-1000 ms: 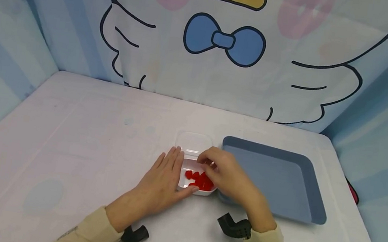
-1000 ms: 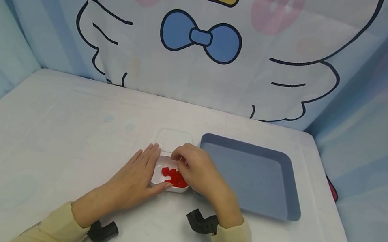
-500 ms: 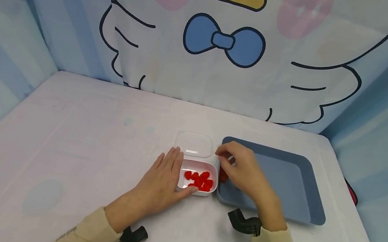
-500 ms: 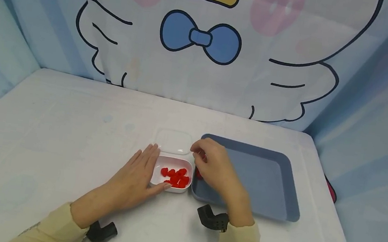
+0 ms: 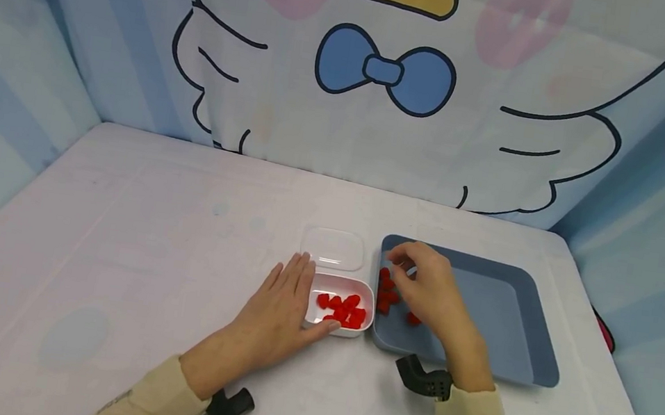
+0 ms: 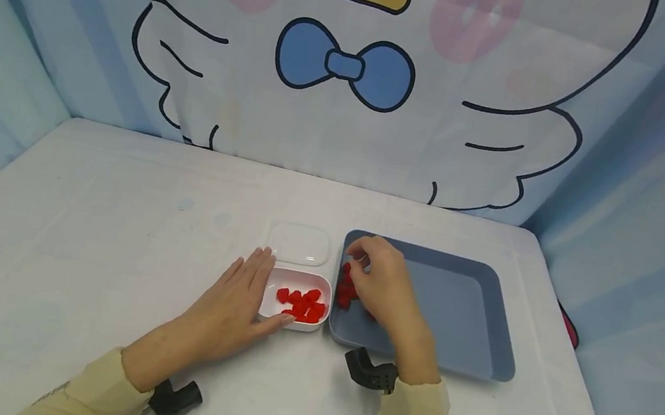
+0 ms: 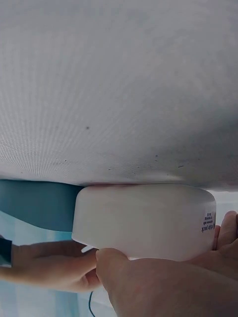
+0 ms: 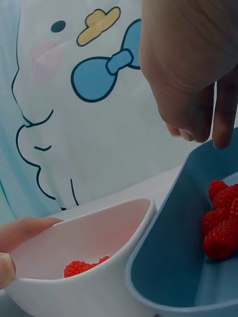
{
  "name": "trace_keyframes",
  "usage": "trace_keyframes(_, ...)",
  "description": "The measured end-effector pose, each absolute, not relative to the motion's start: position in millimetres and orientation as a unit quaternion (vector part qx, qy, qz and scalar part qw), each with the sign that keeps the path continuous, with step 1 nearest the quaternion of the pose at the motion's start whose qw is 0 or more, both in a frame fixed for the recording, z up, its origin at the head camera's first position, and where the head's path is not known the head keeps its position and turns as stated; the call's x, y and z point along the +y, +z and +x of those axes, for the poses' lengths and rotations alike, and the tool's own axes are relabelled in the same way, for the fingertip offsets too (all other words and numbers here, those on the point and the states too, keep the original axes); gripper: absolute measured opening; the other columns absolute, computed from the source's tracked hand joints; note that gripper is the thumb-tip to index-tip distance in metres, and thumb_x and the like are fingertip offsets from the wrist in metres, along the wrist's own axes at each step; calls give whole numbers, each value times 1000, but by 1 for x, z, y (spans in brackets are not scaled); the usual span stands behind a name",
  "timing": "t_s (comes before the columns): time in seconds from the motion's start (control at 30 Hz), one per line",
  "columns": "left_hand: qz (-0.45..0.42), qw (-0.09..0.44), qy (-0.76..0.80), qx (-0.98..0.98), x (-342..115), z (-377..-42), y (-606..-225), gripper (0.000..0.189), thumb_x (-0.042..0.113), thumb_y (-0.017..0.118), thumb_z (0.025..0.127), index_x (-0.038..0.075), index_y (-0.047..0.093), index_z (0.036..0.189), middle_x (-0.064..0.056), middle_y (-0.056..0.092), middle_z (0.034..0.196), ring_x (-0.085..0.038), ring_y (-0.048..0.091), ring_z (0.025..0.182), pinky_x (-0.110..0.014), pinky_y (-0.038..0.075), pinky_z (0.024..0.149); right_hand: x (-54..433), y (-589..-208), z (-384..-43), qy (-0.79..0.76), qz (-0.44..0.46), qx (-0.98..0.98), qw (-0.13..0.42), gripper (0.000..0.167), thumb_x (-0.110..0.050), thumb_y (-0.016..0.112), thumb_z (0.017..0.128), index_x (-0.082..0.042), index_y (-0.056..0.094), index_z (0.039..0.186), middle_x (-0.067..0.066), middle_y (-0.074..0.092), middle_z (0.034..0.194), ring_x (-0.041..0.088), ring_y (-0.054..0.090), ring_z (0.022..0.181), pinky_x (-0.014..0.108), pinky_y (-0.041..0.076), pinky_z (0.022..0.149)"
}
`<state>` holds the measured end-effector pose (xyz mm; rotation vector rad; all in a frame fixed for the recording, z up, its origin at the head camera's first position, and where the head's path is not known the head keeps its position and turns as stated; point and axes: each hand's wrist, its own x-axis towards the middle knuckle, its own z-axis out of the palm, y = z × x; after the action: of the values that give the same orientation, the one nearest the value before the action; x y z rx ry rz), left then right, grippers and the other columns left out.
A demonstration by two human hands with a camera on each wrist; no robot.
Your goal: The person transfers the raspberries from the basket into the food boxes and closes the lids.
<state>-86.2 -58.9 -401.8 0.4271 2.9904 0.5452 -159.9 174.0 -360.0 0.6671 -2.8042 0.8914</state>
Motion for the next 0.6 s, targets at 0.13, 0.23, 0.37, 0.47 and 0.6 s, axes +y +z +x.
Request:
trace_keyframes(0.13,139,35,177,974,-59,-87,-402,100,67,55,88,1,22,156,-17,25,163,-34,21,152,-51,19,124,175,-364,-162,293,213,-930,62,16,2,66,88,-1,68,104,12,68,97,24,64,85,40,58,77)
trace_keyframes(0.23,138,34,177,974,-59,-87,-402,100,67,56,88,1,22,156,-17,26,163,-34,21,152,-51,18,124,176,-367,-163,285,197,-937,43,17,1,66,89,-2,68,105,12,69,99,25,66,87,41,58,77)
trace_keyframes(0.37,139,34,178,974,-59,-87,-402,100,66,56,88,1,22,155,-17,26,163,-34,21,152,-51,19,124,175,-369,-164,268,174,-947,13,19,-2,64,90,-3,68,108,12,69,103,25,66,90,42,57,79)
trace_keyframes(0.47,138,33,178,974,-59,-87,-402,100,67,56,88,1,22,155,-17,26,163,-33,22,152,-51,19,124,174,-371,-165,257,163,-952,0,20,-4,64,90,-4,67,109,12,69,103,25,65,90,42,57,80)
trace_keyframes(0.6,138,34,174,974,-58,-86,-404,100,67,56,88,2,22,156,-16,26,163,-33,22,152,-51,19,124,173,-374,-164,247,148,-958,-18,21,-5,64,89,-4,67,110,12,69,102,24,65,89,42,57,80)
